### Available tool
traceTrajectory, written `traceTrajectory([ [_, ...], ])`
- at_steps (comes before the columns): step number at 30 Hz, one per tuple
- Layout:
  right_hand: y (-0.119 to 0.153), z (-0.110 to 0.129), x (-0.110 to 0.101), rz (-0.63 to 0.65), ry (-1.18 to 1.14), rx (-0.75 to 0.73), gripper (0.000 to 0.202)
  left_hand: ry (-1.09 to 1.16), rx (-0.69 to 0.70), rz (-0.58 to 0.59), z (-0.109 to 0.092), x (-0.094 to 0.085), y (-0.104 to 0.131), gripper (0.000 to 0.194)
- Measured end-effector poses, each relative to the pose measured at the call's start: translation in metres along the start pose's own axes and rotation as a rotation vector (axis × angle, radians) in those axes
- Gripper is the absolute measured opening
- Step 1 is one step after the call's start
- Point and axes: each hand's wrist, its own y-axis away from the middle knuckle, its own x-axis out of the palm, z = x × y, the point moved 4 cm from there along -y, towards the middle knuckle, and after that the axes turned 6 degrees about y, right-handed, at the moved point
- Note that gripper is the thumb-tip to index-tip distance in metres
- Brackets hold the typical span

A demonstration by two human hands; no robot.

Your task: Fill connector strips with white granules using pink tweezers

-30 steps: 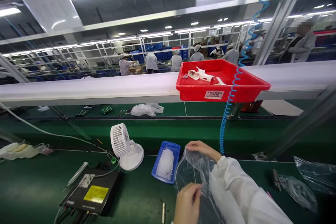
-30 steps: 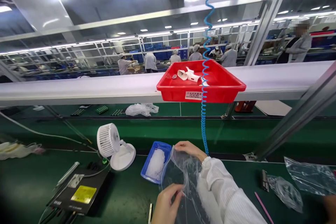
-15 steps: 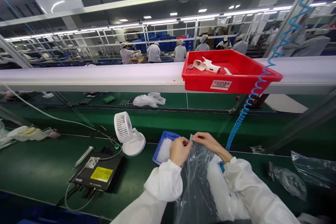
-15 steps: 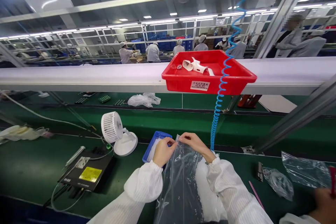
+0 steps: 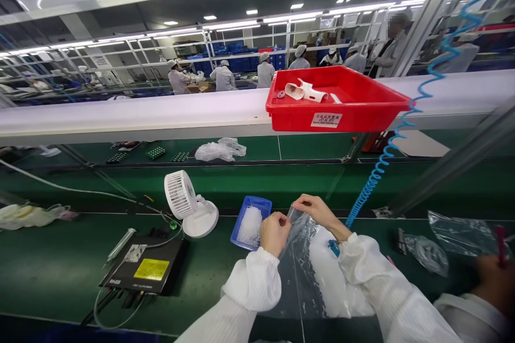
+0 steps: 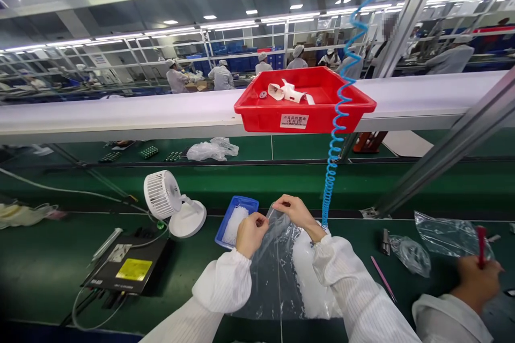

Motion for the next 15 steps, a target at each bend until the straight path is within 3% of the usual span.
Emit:
traceTrajectory([
  [15,-0.005,-0.032,-0.053,-0.133,0.043,0.128,0.025,-0.032,-0.024,-0.054,0.023,-0.006,0.040,0.011],
])
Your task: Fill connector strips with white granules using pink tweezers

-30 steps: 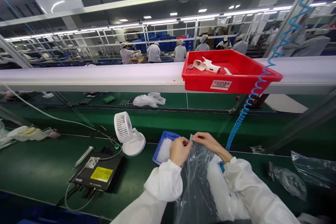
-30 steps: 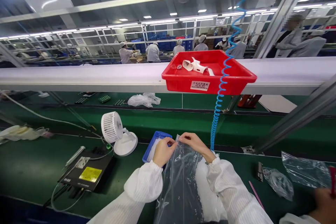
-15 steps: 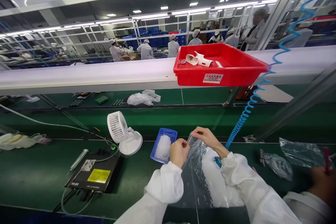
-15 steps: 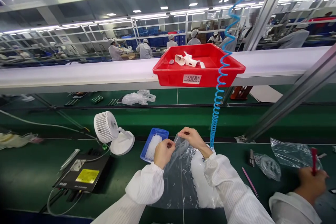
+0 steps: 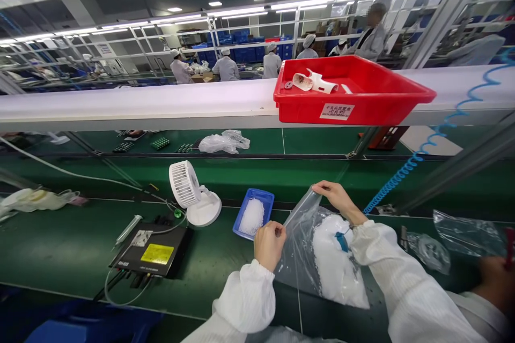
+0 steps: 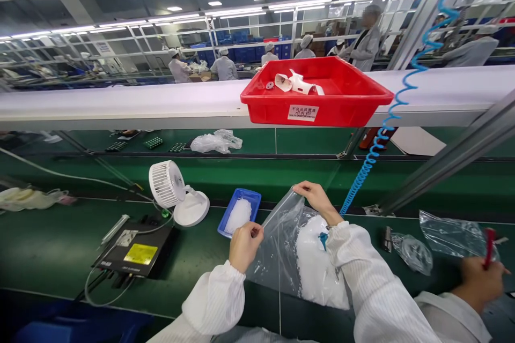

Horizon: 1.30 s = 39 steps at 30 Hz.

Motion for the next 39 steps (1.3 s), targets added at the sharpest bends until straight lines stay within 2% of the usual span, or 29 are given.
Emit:
traceTrajectory([
  [11,-0.021,-0.014,-0.025,-0.062,0.065,0.078,0.024,0.000,-0.054,-0.046,0.024,-0.004,0.027,0.013],
  [20,-0.039,-0.018,-0.032,-0.081,0.083,0.061,0.024,0.044,-0.137,-0.060,0.039,-0.001,0.043,0.013],
  [29,-0.045,-0.019,-0.024,-0.067,0.091,0.054,0.024,0.095,-0.180,-0.072,0.043,-0.001,0.053,0.014],
  [32,-0.044,-0.014,-0.018,-0.042,0.090,0.035,0.025,0.105,-0.173,-0.023,0.042,0.002,0.053,0.015],
  [36,-0.038,-0.001,-0.006,0.055,0.086,-0.012,0.025,0.125,-0.126,0.066,0.032,0.007,0.042,0.007],
  [39,-0.035,0.007,-0.001,0.105,0.087,-0.044,0.027,0.112,-0.152,0.066,0.029,0.007,0.026,0.007],
])
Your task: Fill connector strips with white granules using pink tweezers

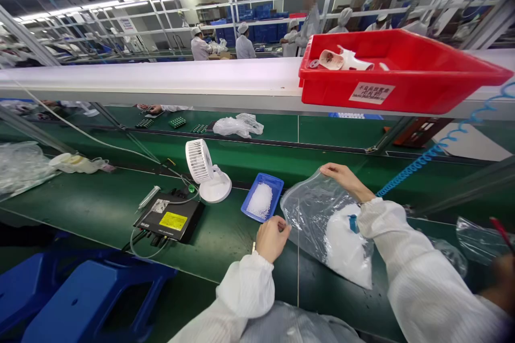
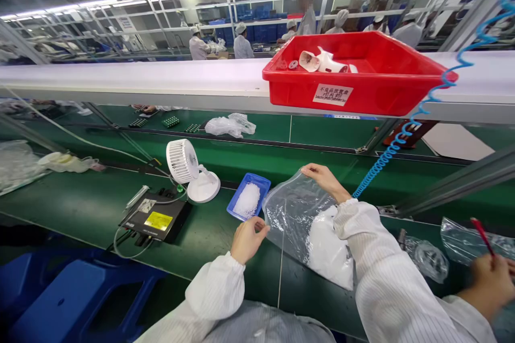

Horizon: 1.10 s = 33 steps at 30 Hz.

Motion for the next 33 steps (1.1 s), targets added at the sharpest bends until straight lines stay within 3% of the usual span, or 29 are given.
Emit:
traceTrajectory([
  [4,0.003,0.001,-0.008,-0.024,0.040,-0.024,0.031,-0.034,-0.075,-0.045,0.006,-0.006,-0.015,0.012],
  [7,0.005,0.007,-0.025,-0.126,0.109,-0.052,0.038,-0.038,-0.082,-0.080,0.012,-0.011,-0.015,0.014],
  [9,0.010,0.022,-0.032,-0.199,0.169,-0.108,0.047,-0.029,-0.045,-0.090,0.011,-0.012,-0.012,0.011],
  [11,0.019,0.047,-0.026,-0.203,0.235,-0.211,0.057,-0.020,0.018,-0.086,0.006,-0.010,-0.007,0.008],
  [13,0.032,0.076,-0.003,-0.078,0.300,-0.350,0.058,-0.021,0.083,-0.077,-0.002,-0.008,-0.004,0.009],
  [16,0.053,0.111,0.049,0.278,0.374,-0.550,0.045,-0.037,0.159,-0.070,-0.013,-0.007,-0.001,0.012],
  [20,0.067,0.126,0.093,0.527,0.453,-0.658,0.012,-0.062,0.211,-0.082,-0.022,-0.012,0.000,0.011],
  [33,0.058,0.106,0.100,0.599,0.526,-0.679,0.033,-0.121,0.161,-0.062,-0.022,-0.025,0.000,0.014],
])
